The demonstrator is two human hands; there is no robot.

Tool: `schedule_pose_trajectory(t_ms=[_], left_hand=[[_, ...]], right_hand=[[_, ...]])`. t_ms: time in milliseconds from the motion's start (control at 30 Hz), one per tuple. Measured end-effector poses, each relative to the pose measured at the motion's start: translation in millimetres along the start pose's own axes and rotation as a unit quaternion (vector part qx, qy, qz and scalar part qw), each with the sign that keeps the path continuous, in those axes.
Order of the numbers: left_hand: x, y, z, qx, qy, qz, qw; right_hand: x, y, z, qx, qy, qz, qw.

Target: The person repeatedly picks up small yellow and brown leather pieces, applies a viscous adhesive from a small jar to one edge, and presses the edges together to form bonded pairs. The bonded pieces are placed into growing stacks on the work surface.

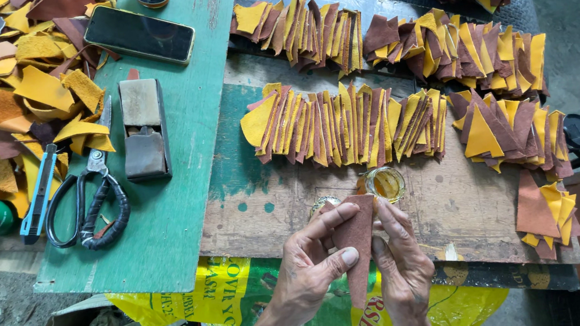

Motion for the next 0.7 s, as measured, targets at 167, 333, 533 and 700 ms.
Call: schedule_pose_trajectory(t_ms=[167,333,533,700], left_hand=[[1,4,-6,-0.039,-0.029,0.005,0.999],[0,4,-2,-0.024,-0.021,0.007,0.999],[-6,6,-2,-0.052,0.013,0.028,0.998],[-3,4,2,-0.036,-0.006,0.024,0.999]], right_hand=[[22,-12,11,-0.001,-0.127,-0.112,0.986],[27,-8,10,-0.012,-0.178,-0.126,0.976],[37,-7,14,-0.005,-0.227,-0.190,0.955],[36,0,12,-0.004,-0.223,-0.134,0.966]])
Point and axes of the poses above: each hand's wrist, its own y-axis towards the middle knuckle, its own z-axis out of the palm, x = y × z, the point moved 3 cm from there along y, towards the middle knuckle, and after that the axes turned 6 degrees about x, right-handed, at the moved point
